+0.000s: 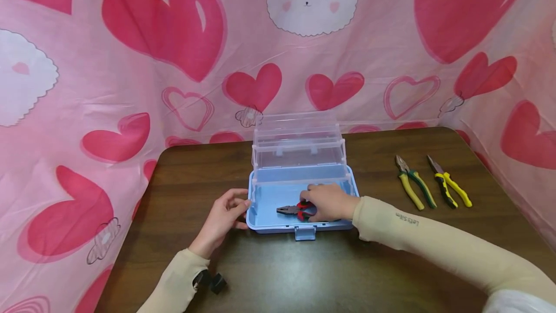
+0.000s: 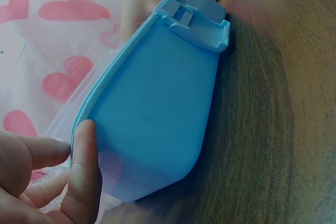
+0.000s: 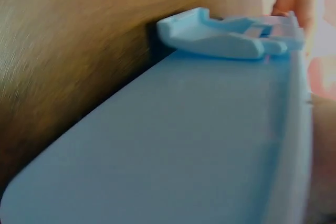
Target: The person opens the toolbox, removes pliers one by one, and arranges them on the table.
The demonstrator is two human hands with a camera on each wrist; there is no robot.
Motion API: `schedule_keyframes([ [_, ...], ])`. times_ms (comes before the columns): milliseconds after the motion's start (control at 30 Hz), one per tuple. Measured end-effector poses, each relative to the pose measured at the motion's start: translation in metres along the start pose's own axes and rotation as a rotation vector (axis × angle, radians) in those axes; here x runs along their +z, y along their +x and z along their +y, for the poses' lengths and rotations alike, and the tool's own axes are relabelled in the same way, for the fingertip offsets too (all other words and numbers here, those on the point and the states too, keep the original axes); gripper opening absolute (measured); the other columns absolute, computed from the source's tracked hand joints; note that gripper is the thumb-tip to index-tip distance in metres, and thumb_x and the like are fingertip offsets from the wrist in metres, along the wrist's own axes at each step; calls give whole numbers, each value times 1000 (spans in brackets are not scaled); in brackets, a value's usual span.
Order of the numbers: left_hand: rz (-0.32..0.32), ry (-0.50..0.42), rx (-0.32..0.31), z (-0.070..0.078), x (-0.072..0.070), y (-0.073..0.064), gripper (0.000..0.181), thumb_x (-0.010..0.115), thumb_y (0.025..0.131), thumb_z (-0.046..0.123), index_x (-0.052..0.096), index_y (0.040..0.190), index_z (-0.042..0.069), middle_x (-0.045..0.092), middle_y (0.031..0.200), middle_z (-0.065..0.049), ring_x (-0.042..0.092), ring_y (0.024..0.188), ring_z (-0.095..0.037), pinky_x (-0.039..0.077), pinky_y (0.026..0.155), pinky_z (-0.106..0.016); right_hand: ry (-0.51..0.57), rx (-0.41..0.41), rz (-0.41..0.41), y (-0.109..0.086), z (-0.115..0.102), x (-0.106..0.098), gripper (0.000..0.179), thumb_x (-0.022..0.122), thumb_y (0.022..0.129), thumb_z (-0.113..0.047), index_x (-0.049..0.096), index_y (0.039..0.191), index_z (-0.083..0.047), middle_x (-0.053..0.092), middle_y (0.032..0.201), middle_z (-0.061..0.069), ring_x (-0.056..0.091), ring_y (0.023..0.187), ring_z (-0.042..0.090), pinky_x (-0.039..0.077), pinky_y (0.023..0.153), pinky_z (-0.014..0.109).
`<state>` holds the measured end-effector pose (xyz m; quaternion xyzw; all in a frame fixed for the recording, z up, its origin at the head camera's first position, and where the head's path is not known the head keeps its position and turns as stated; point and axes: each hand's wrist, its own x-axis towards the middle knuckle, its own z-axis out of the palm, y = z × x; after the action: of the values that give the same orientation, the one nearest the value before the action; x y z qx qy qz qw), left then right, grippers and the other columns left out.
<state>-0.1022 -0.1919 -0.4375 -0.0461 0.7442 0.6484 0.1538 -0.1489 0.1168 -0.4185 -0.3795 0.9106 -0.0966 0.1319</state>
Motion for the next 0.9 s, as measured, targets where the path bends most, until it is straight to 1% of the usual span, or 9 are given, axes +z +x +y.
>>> schedule_keyframes([
  [100, 1, 0, 0, 0, 0, 0, 43, 69, 102, 15, 56, 141, 4, 69, 111, -24, 66, 77, -24, 64, 65, -33, 97, 30, -30, -1, -1, -5, 40, 88, 83, -27, 70, 115, -13, 66, 101, 2, 61, 84, 16, 58, 74, 39],
  [233, 1, -4, -1, -1, 0, 0, 43, 69, 102, 15, 56, 141, 4, 69, 111, -24, 66, 77, -24, 64, 65, -33, 217, 48, -66, -4, -1, -11, 37, 86, 85, -24, 70, 117, -13, 65, 102, 0, 59, 85, 14, 56, 75, 37],
  [367, 4, -7, -2, -1, 1, 0, 42, 69, 102, 15, 56, 141, 4, 70, 111, -24, 66, 75, -23, 64, 65, -33, 362, 49, -103, -8, 2, -17, 38, 84, 87, -22, 70, 121, -11, 64, 105, 0, 59, 89, 15, 55, 80, 36],
  [467, 8, -3, -3, -1, 1, 0, 42, 69, 102, 15, 56, 141, 5, 70, 111, -23, 67, 73, -23, 64, 65, -33, 442, 24, -119, -10, 6, -21, 37, 83, 89, -22, 70, 121, -10, 65, 106, 0, 59, 92, 17, 55, 83, 34],
  [633, 10, -1, -2, -1, 1, 0, 43, 69, 102, 15, 56, 141, 5, 70, 111, -23, 67, 74, -23, 64, 65, -33, 482, -36, -113, -12, 11, -24, 36, 82, 89, -22, 70, 120, -8, 67, 104, -1, 59, 90, 16, 53, 81, 30],
  [900, 3, 1, -2, -1, 1, 1, 43, 69, 102, 15, 56, 141, 5, 70, 111, -24, 67, 76, -23, 64, 66, -33, 506, -47, -93, -23, 13, -33, 41, 83, 88, -24, 67, 124, -12, 66, 112, -2, 60, 97, 17, 54, 82, 34],
])
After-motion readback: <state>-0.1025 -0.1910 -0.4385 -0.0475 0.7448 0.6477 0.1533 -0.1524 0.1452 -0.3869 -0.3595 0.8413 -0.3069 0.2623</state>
